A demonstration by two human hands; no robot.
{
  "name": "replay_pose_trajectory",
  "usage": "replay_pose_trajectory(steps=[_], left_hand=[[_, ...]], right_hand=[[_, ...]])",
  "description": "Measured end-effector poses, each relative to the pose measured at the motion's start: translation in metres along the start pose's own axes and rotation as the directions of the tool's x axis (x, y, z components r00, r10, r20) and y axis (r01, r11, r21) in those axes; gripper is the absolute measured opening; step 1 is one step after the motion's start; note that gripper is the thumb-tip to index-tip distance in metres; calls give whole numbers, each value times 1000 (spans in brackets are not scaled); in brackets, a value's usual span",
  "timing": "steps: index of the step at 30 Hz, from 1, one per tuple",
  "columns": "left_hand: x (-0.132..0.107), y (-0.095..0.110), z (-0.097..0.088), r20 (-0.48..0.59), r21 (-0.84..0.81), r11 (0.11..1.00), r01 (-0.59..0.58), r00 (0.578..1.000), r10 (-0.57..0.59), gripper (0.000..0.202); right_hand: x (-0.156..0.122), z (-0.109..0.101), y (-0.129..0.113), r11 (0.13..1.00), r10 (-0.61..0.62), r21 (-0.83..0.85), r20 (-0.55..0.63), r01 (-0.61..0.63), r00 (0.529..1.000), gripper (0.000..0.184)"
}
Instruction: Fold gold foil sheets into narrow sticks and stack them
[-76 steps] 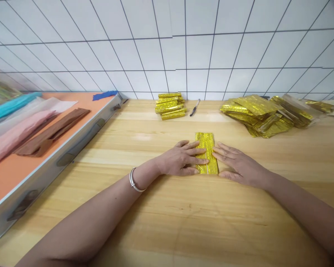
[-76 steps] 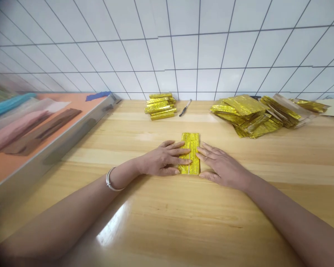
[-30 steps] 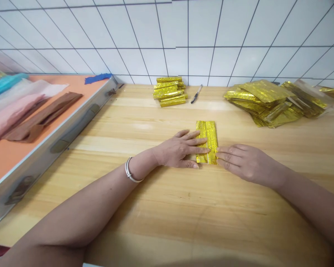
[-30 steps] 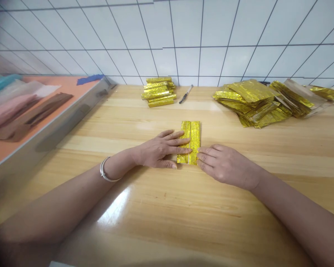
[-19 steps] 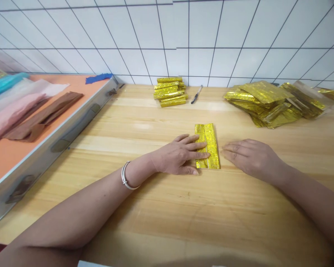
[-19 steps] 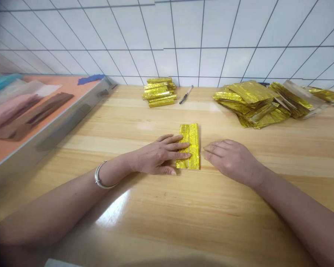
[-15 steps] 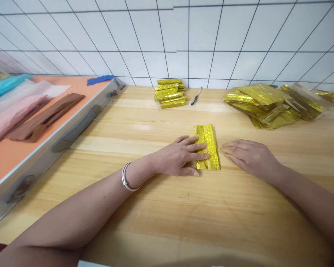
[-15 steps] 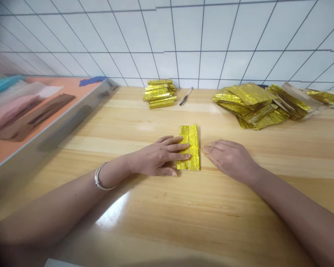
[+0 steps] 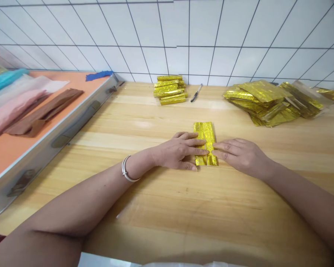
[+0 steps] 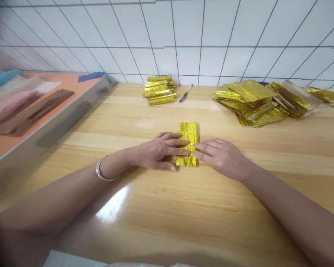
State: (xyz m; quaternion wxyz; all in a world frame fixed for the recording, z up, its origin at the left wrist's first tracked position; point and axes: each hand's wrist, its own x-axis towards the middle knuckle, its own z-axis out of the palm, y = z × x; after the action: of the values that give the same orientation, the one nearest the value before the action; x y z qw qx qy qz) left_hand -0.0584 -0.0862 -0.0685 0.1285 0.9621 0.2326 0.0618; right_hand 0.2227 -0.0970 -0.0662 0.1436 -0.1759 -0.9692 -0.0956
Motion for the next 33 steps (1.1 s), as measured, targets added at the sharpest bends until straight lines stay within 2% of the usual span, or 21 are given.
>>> replay_pose_trajectory(steps=[5,9,12,15,18,21,25,29,33], left_hand=[[1,-1,0,-13,-9,1000,-18,1000,18,62],[1,0,0,-14,-15,1000,-13,1000,13,61],[0,0,-1,4,-12,1000,-2,1000,2,61],[0,0,-1,7,-10,1000,2,1000,-2,62],[0,0,0,0,-11,1000,5,1000,-5,62],[0,0,0,3,-7,1000,8,1000,-8,62],[-1,0,0,8,0,1000,21,1000,-21,62],[-1,0,0,-6,-4,1000,21,1000,-21,61],[-2,0,1,-25,3,1000,20,999,-20,61]], right_hand=[[0,12,0,990,109,101,-64,-102,992,32],[6,12,-5,955,190,251,-104,-159,976,35],[9,9,-8,906,224,384,-77,-178,972,38],[9,5,-9,890,202,425,-40,-166,979,44],[10,3,-8,916,165,375,-25,-143,986,47],[11,3,-6,962,119,247,-6,-114,993,48],[9,5,-5,994,55,96,-52,-50,997,41],[6,6,-5,999,-5,47,-89,10,996,27],[2,6,-4,999,-36,33,-68,38,997,23]])
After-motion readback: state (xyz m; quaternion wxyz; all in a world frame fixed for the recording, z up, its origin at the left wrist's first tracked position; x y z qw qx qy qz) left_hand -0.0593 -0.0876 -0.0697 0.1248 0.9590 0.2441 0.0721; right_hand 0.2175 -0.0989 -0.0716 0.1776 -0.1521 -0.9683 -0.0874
